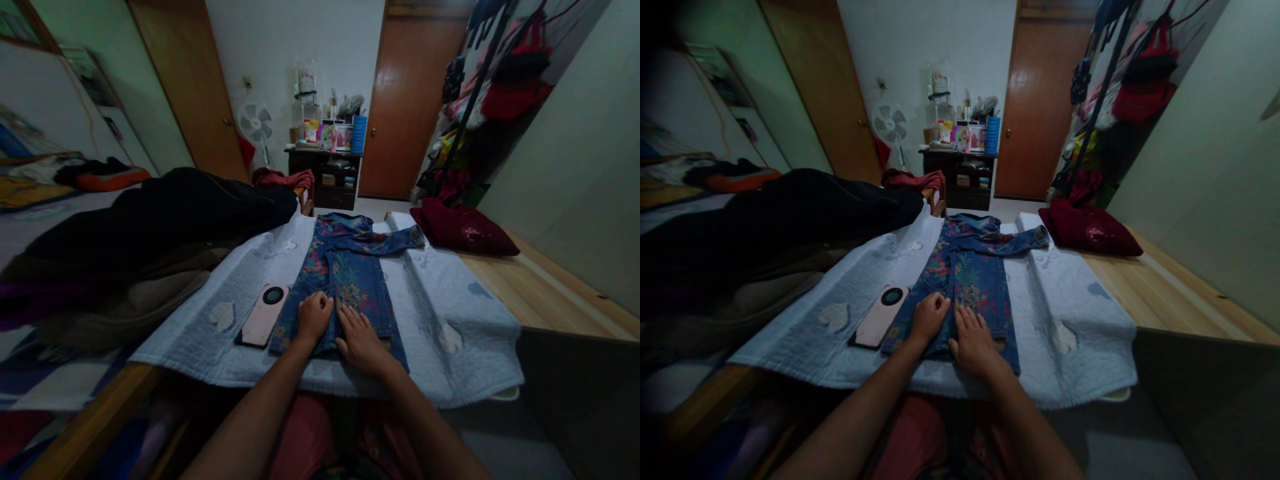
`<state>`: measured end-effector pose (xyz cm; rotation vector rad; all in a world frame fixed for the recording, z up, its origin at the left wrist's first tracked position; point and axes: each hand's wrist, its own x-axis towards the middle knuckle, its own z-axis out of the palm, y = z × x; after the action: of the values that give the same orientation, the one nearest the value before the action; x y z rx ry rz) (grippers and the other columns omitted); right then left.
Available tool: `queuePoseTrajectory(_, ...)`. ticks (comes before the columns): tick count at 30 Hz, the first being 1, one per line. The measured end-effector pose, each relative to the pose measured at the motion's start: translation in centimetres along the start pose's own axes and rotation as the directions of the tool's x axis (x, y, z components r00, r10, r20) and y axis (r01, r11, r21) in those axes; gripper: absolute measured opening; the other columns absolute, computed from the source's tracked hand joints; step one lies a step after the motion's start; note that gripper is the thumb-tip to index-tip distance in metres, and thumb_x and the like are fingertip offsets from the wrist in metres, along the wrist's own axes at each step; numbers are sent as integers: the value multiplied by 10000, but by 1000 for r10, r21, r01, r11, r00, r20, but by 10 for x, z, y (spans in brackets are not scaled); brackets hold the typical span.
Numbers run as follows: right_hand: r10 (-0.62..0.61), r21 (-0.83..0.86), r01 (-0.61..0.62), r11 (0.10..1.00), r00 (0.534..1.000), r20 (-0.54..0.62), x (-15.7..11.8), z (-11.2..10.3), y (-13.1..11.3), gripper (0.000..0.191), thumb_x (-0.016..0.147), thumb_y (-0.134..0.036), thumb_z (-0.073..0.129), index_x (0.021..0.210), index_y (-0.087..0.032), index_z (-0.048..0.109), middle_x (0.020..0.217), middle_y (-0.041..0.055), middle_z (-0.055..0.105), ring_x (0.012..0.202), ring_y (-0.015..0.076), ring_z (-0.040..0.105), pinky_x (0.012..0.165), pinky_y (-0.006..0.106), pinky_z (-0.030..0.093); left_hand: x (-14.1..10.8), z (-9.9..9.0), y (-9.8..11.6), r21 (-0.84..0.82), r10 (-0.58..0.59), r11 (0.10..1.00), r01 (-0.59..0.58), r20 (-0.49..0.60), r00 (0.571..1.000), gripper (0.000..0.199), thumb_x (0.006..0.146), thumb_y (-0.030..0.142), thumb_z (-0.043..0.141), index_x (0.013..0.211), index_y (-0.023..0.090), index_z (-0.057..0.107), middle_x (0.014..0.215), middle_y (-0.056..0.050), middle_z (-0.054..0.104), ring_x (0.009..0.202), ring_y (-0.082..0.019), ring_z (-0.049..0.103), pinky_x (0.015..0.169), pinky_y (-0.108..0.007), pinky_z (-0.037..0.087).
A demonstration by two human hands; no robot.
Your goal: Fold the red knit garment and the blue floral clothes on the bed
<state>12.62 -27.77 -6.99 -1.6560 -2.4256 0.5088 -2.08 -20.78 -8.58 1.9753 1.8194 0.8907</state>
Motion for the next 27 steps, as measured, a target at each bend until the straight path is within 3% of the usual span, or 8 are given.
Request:
queuePoseTrajectory(6,-49,130,47,990,999,11,-5,-8,6,692,811,-215,460,1474,-65,332,1566,157,264,1458,234,202,1179,411,188,-2,-1,5,81,54,995,-62,105,993,230,951,322,449,840,213,617,914,-35,680,907,-183,601,805,-298,374)
queuePoseTrajectory(9,-82,254,91,963,996,-44,-3,-20,11,525,842,-169,394,1351,-126,511,1434,118,498,1333,196,438,1111,351,327,-3,-1,7,119,97,987,-111,119,988,165,941,286,468,932,227,622,1006,-45,662,1002,-202,572,869,-328,384)
queuePoseTrajectory(12,-6,267,38,963,993,-121,6,-28,20,402,923,-200,325,1177,-176,635,1184,84,676,1104,179,612,995,315,431,-4,2,6,118,195,971,-207,106,975,145,903,267,537,1013,258,631,1196,-40,618,1143,-221,507,948,-358,384)
queuePoseTrajectory(14,64,175,-28,984,977,-202,15,-28,29,390,931,-207,351,1218,-169,613,1246,102,643,1173,198,572,1032,346,400,-5,5,5,112,253,958,-265,105,962,197,897,280,553,1076,278,635,1338,-27,555,1242,-232,445,1000,-384,371)
queuePoseTrajectory(16,120,56,-109,993,958,-261,23,-24,40,439,916,-221,422,1335,-135,525,1422,141,502,1343,236,418,1105,403,315,-5,8,4,119,276,950,-290,120,954,250,902,305,549,1140,291,625,1413,-18,508,1298,-240,405,1030,-416,357)
queuePoseTrajectory(18,187,-41,-203,978,950,-252,28,-19,50,530,913,-287,475,1408,-102,443,1517,172,364,1427,283,272,1137,458,246,-5,9,4,128,275,948,-293,140,951,295,901,335,549,1188,295,607,1437,-23,494,1316,-246,395,1041,-442,350)
queuePoseTrajectory(20,244,-97,-268,958,947,-208,30,-14,58,592,923,-377,476,1437,-91,405,1542,179,312,1441,313,227,1141,483,218,-6,9,5,130,268,948,-289,155,951,325,895,363,556,1210,294,596,1451,-32,483,1325,-250,393,1051,-458,342)
queuePoseTrajectory(27,206,-155,-234,960,963,-174,11,-7,69,666,948,-466,404,1466,-51,354,1562,188,254,1449,302,212,1144,436,225,-7,7,6,149,252,949,-278,170,953,352,880,368,566,1222,289,588,1470,-35,468,1343,-253,389,1070,-479,321)
